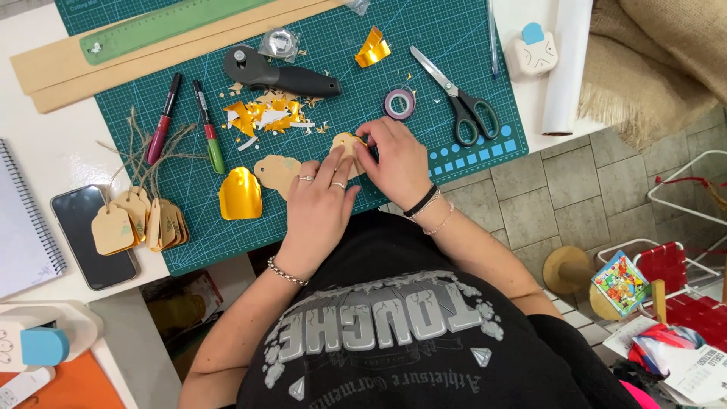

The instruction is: The person assembles craft tags by threading twine through pre-cut holes in cardboard shapes. They repeatedly pull twine from a burlap sack, thread it through the tags, and place the finished items on a cutting mat.

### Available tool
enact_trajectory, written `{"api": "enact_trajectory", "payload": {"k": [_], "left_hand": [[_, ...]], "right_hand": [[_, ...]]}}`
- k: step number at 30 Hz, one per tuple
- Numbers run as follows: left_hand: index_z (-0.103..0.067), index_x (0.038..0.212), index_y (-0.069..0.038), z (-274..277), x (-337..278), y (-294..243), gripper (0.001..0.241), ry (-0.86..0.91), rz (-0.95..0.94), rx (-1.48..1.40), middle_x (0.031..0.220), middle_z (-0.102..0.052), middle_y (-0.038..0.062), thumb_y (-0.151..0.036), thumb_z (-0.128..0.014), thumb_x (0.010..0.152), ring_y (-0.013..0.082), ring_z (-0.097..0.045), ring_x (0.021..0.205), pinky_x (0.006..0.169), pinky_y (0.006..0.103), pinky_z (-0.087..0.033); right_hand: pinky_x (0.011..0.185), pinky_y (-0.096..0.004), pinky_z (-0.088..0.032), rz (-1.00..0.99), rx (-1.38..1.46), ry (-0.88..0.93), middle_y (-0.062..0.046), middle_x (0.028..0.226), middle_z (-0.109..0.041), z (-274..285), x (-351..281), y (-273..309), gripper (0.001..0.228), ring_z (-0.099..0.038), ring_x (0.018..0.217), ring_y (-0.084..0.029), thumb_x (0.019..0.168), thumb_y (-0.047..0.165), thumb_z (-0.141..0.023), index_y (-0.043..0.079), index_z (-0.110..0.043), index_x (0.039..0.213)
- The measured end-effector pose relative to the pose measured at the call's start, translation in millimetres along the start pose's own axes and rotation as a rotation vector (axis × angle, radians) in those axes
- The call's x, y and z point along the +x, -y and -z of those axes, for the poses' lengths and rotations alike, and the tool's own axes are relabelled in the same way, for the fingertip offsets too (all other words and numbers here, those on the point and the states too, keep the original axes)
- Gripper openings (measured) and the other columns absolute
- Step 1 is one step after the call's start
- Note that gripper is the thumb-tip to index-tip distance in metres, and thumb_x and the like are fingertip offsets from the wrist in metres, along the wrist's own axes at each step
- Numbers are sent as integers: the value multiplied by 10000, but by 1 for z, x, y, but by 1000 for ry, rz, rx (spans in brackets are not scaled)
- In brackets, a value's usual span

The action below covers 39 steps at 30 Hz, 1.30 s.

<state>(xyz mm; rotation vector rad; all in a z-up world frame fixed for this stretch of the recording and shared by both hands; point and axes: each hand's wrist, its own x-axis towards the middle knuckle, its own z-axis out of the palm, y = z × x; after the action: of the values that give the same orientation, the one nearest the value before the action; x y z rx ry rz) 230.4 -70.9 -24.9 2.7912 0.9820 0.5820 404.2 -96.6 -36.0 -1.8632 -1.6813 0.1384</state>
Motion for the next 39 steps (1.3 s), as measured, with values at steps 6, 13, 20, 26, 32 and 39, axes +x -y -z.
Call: {"api": "enact_trajectory", "payload": {"k": [6,13,20,26,32,39], "left_hand": [[-653,1264,-59,0,2,-2,418,20,-12,29,1322,-597,77,-295,-676,920,241,-536,1009,748,338,-508],[-630,1239,4,21,34,-18,380,-62,-169,-231,1296,-602,178,-178,-710,915,363,-587,994,841,440,-518],[-671,1242,-34,26,89,-66,398,-32,-352,-288,1315,-620,123,-199,-761,890,320,-566,1043,928,410,-499],[-652,1238,-17,4,161,-138,421,92,-704,-385,1251,-641,177,-186,-753,866,431,-583,1177,1019,495,-471],[-565,1350,-28,-108,208,-211,705,212,-976,-134,1371,-570,183,-373,-799,781,418,-414,1393,1181,520,-296],[-653,1078,19,-141,229,-202,525,204,-969,-99,1158,-622,221,-382,-802,773,425,-530,1276,1159,606,-276]], "right_hand": [[690,-358,-551,21,3,-32,5,800,-566,-4,-4,-8,123,-660,807,-240,924,177,-677,154,-643,1040],[796,-405,-564,-10,295,-200,-84,949,-652,38,-18,-18,144,-676,903,-314,953,150,-660,112,-660,1092],[816,-367,-551,-124,104,-600,-46,931,-669,129,-78,-86,82,-668,858,-267,908,139,-732,123,-729,988],[831,-393,-510,-333,-128,-678,-36,929,-655,172,-116,-163,62,-653,917,-276,959,63,-683,100,-700,1005],[933,-495,-461,-330,-307,-526,-126,1237,-616,180,-100,-219,225,-540,1216,-392,1011,139,-598,93,-642,1226],[975,-474,-411,-429,-391,-382,-90,1300,-588,168,-105,-254,299,-501,1280,-334,1055,320,-534,144,-620,1281]]}}
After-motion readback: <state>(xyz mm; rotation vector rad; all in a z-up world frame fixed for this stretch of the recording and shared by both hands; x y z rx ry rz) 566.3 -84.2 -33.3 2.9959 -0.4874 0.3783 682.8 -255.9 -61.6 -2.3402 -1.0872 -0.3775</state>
